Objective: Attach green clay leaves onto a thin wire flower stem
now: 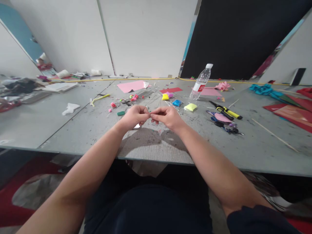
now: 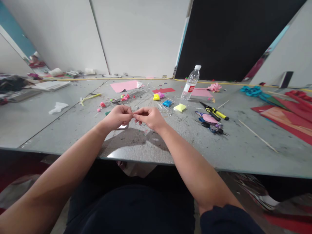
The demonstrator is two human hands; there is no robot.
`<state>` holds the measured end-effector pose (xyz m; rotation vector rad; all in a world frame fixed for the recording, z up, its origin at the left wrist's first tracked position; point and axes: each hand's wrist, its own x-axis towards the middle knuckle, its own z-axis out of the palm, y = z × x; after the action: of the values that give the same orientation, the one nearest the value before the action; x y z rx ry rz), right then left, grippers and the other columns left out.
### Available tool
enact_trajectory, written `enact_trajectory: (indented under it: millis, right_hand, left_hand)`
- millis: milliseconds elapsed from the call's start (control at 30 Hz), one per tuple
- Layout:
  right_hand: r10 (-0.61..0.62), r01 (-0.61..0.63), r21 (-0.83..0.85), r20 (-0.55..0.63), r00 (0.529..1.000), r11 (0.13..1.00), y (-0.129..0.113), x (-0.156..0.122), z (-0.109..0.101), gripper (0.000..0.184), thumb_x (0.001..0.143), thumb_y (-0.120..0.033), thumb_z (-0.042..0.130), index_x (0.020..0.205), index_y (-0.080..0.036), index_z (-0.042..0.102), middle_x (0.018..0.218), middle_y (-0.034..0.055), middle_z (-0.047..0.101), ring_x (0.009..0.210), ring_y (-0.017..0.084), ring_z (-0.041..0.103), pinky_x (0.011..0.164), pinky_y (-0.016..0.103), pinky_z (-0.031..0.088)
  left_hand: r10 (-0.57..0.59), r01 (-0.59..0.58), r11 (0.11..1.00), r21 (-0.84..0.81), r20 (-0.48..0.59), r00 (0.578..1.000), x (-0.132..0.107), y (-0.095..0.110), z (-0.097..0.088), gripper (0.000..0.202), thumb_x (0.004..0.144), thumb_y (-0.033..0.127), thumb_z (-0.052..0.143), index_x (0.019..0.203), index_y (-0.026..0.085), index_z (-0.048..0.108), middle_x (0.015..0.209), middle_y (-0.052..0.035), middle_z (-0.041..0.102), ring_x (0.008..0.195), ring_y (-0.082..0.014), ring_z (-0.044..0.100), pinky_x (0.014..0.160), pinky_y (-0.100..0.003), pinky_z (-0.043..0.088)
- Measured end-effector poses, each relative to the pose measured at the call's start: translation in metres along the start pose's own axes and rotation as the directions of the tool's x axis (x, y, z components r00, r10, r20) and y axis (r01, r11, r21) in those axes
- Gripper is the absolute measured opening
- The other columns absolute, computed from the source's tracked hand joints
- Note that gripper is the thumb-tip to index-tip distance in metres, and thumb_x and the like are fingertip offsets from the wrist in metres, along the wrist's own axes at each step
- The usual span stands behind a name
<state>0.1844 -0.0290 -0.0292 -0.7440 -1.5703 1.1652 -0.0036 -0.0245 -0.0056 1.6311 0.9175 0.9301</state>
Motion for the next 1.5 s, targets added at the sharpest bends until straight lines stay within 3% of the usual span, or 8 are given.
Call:
enact_trajectory:
  millis: [433,667,800,967,1133,1233,1333,1500]
  right_hand:
    - [0.168,-0.189,0.134,0.154,0.974,0.973,0.006,0.001,-0.007,0.045,0.052,-0.045,0.099,0.073,-0.017,0.072,0.06,0.0007,0.07,0.058,0.015,0.068,0.056,0.027,0.055]
    - [0.117,-0.162,0.272,0.174,0.978,0.949,0.001,0.002,-0.008,0.049,0.058,-0.049,0.097,0.086,-0.019,0.07,0.068,-0.0017,0.071,0.064,0.012,0.069,0.058,0.024,0.053]
    - [0.066,-0.105,0.274,0.149,0.987,0.956,-0.002,0.001,-0.007,0.051,0.063,-0.055,0.094,0.09,-0.02,0.069,0.071,-0.002,0.071,0.064,0.012,0.067,0.059,0.026,0.053]
    - [0.01,-0.036,0.254,0.103,0.995,0.967,-0.007,-0.001,-0.007,0.049,0.068,-0.06,0.088,0.091,-0.022,0.069,0.073,-0.0033,0.066,0.062,0.012,0.061,0.058,0.028,0.049]
    - [-0.044,0.037,0.271,0.022,0.999,0.962,-0.01,0.002,-0.01,0.034,0.074,-0.051,0.084,0.085,-0.022,0.069,0.059,-0.0073,0.05,0.052,0.01,0.046,0.051,0.028,0.039]
    - [-0.055,0.062,0.23,-0.038,0.998,0.971,-0.008,0.004,-0.01,0.028,0.076,-0.047,0.08,0.084,-0.023,0.067,0.054,-0.0088,0.042,0.049,0.01,0.04,0.049,0.028,0.036]
    - [-0.057,0.067,0.172,-0.062,0.996,0.983,-0.007,0.005,-0.008,0.029,0.077,-0.049,0.078,0.083,-0.023,0.066,0.052,-0.0093,0.039,0.048,0.009,0.038,0.048,0.028,0.034]
    - [-0.101,0.109,0.152,-0.062,0.993,0.982,-0.009,0.004,-0.006,0.034,0.075,-0.053,0.081,0.084,-0.022,0.067,0.052,-0.0095,0.043,0.047,0.008,0.037,0.048,0.028,0.034]
  left_hand:
    - [-0.031,0.02,0.993,0.114,0.098,0.995,-0.004,0.003,0.0,0.016,0.064,0.014,0.071,0.059,0.018,0.056,0.042,0.0067,0.049,0.036,-0.0046,0.041,0.038,-0.018,0.027]
    - [0.06,-0.054,0.994,-0.096,0.062,0.996,-0.004,0.006,0.004,0.022,0.071,0.022,0.072,0.062,0.02,0.052,0.043,0.0065,0.048,0.038,-0.0052,0.039,0.041,-0.02,0.028]
    - [0.113,-0.112,0.989,-0.094,0.012,0.994,-0.002,0.004,0.003,0.017,0.076,0.026,0.071,0.068,0.019,0.058,0.045,0.0066,0.048,0.04,-0.0059,0.039,0.043,-0.021,0.03]
    - [0.104,-0.113,0.973,0.201,0.053,0.993,0.001,-0.001,0.001,0.014,0.079,0.028,0.066,0.071,0.02,0.059,0.053,0.005,0.051,0.048,-0.0094,0.045,0.049,-0.024,0.033]
    - [0.218,-0.324,0.702,0.634,0.242,0.946,0.008,-0.011,-0.001,0.01,0.069,0.014,0.067,0.077,0.019,0.07,0.076,-0.0006,0.065,0.072,-0.0155,0.059,0.072,-0.028,0.042]
    - [0.225,-0.404,0.612,0.679,0.341,0.913,0.009,-0.017,-0.002,0.023,0.067,0.013,0.069,0.087,0.021,0.078,0.09,-0.0045,0.067,0.089,-0.0216,0.062,0.087,-0.033,0.044]
    - [0.181,-0.417,0.575,0.704,0.387,0.904,0.009,-0.021,-0.004,0.03,0.066,0.014,0.071,0.092,0.024,0.081,0.091,-0.0055,0.068,0.094,-0.0245,0.06,0.088,-0.034,0.042]
    - [0.146,-0.406,0.609,0.682,0.406,0.902,0.009,-0.02,-0.003,0.028,0.065,0.011,0.074,0.085,0.026,0.083,0.075,-0.0015,0.065,0.076,-0.0185,0.056,0.078,-0.029,0.04]
